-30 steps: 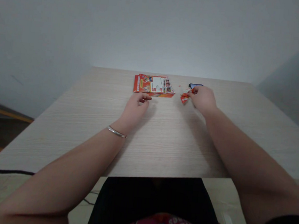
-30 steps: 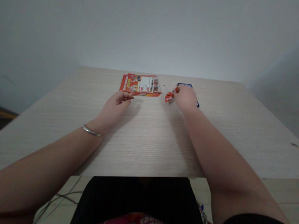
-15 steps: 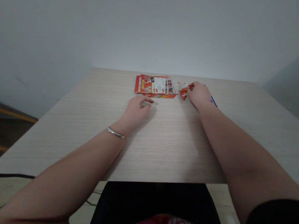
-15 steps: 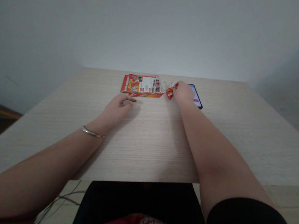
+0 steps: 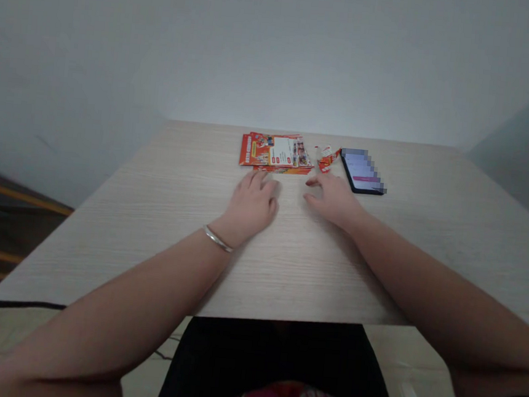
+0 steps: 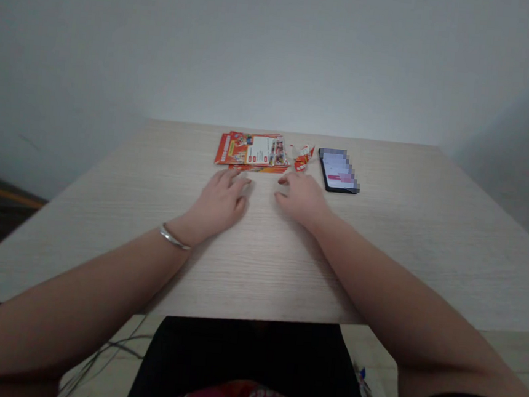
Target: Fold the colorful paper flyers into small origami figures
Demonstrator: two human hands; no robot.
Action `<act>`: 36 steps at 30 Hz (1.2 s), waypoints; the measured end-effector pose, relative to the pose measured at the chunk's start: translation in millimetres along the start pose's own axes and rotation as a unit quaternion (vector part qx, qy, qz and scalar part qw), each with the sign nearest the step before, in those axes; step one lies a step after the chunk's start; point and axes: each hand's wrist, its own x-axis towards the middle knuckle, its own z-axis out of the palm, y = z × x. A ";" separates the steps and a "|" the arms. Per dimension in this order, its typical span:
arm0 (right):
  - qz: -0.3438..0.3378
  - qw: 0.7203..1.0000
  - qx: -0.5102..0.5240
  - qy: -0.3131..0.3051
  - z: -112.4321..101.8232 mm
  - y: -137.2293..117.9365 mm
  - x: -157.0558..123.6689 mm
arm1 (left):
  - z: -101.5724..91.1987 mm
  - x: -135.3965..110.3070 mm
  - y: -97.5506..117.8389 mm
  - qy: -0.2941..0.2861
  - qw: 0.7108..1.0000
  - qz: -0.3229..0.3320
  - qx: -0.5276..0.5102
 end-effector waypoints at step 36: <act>-0.086 0.995 -0.036 -0.033 1.8 11.8 -3.2 | -1.8 82.0 -35.9 -0.068 0.988 -0.104 0.096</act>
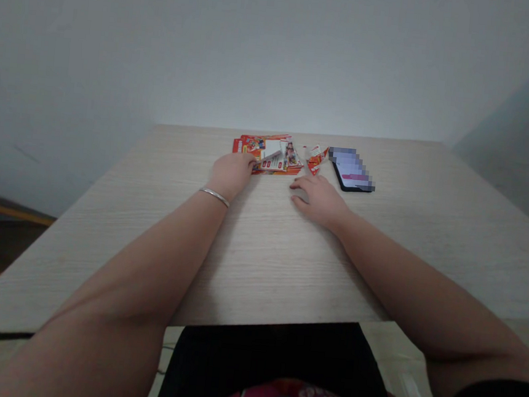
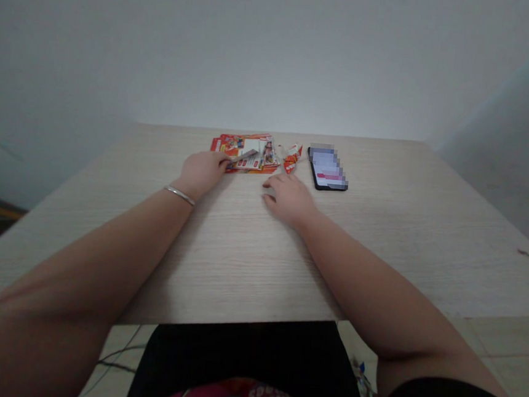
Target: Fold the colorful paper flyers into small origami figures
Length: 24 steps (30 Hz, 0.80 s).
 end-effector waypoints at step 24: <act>0.047 0.998 0.032 0.012 -16.6 -4.8 -10.9 | -23.1 -90.4 16.0 -0.082 0.985 0.138 -0.060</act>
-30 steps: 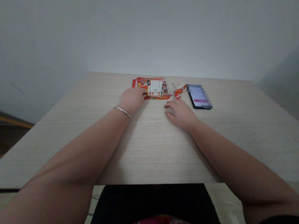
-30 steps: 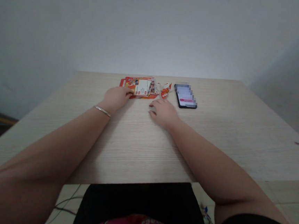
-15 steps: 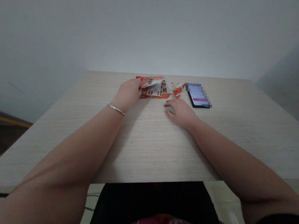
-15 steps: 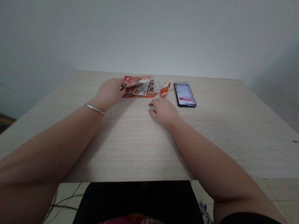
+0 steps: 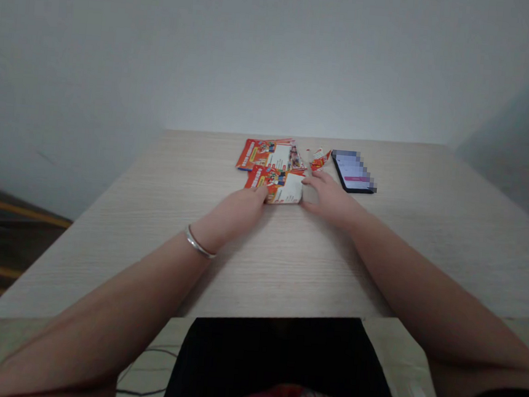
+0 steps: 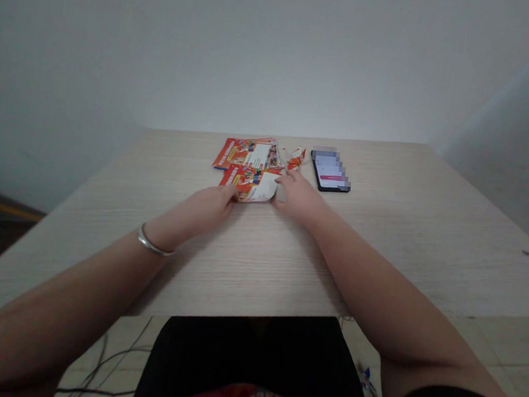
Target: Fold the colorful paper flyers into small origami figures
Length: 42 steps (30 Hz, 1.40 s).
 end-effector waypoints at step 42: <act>-0.068 0.990 -0.091 -0.086 -13.7 0.4 -23.5 | -4.8 -7.7 -20.9 -0.009 0.990 0.007 -0.137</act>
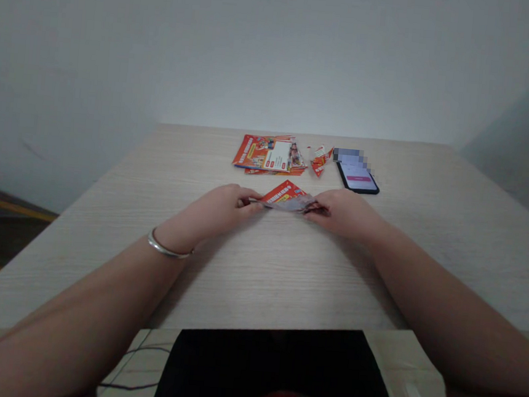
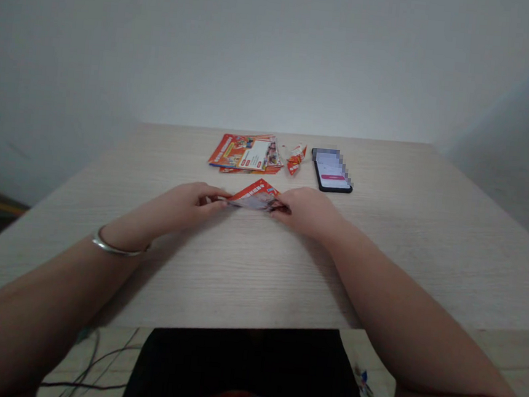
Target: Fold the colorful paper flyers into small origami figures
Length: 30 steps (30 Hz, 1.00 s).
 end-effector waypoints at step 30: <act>0.161 0.904 0.381 0.105 19.7 15.9 11.0 | 5.0 9.9 -11.5 0.100 0.964 -0.109 -0.221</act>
